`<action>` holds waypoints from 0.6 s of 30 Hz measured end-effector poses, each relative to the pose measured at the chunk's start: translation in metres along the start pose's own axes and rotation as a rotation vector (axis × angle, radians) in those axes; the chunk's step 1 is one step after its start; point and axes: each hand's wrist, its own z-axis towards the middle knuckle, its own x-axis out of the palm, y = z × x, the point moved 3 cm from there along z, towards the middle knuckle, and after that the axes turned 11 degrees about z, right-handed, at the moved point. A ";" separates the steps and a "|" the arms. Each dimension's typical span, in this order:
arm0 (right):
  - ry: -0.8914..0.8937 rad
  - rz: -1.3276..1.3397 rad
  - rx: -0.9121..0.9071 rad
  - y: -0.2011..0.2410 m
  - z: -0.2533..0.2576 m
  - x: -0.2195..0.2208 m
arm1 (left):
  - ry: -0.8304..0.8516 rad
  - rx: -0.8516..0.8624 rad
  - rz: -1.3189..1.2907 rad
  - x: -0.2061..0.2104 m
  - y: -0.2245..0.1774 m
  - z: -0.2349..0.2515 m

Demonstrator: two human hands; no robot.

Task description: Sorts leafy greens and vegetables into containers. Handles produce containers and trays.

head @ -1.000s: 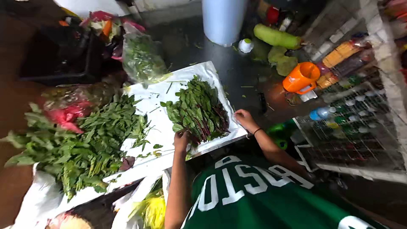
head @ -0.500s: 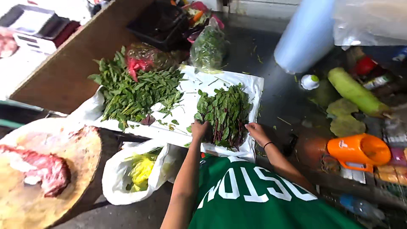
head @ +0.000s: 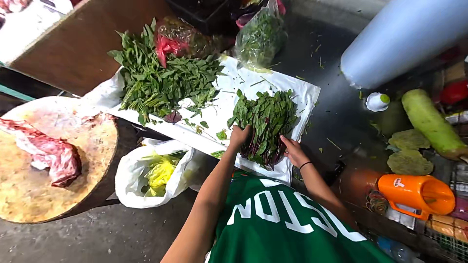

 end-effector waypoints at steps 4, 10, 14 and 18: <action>0.024 0.064 0.061 0.007 -0.003 0.019 | 0.073 -0.020 -0.242 -0.003 0.002 0.003; -0.059 0.013 -0.009 0.004 0.011 0.034 | 0.266 0.038 -0.256 0.001 -0.011 -0.003; -0.077 0.013 0.004 0.005 0.009 0.039 | 0.324 0.064 -0.264 0.013 -0.018 -0.008; -0.085 0.069 0.006 0.006 0.003 0.036 | 0.421 0.114 -0.530 0.035 -0.030 -0.023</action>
